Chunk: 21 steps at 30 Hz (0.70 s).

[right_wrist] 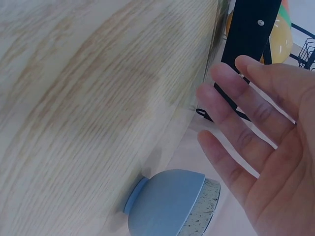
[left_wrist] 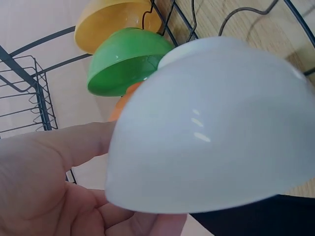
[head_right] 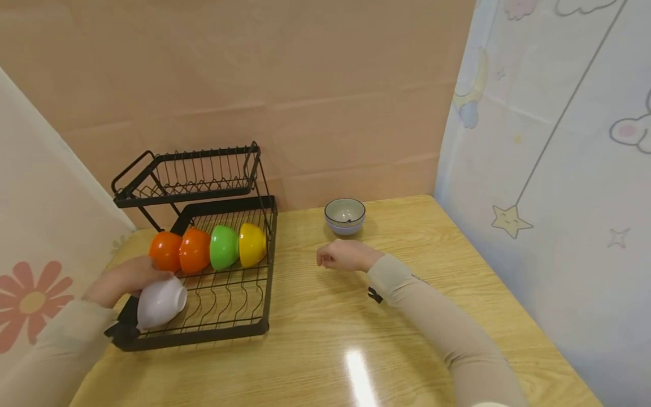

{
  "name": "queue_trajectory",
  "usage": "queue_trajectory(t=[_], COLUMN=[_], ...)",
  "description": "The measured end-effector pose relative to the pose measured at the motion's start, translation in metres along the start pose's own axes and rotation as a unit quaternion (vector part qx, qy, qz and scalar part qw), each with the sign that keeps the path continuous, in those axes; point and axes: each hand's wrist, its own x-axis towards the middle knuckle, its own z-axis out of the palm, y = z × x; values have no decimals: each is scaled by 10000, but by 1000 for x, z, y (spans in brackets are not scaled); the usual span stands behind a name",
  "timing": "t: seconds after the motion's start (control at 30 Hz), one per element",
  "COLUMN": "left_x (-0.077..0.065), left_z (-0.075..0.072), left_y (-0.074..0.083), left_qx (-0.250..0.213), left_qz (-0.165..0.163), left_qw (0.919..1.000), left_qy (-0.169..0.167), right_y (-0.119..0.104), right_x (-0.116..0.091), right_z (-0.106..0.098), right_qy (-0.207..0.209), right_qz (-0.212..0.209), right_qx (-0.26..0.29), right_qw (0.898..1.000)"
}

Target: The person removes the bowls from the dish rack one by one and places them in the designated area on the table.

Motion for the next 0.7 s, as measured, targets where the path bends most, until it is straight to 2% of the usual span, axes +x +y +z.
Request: queue_trajectory(t=[0.2, 0.7], left_x=[-1, -1], left_z=[2, 4], left_y=[-1, 0], left_qx=[-568, -1062], left_qz=[-163, -293], left_qw=[9982, 9939], left_qy=[-76, -95], right_y=[1, 4], right_x=[2, 0], right_z=[0, 2], right_qy=[3, -20], right_qz=[-46, -2], right_qx=[44, 36], right_qw=[10000, 10000])
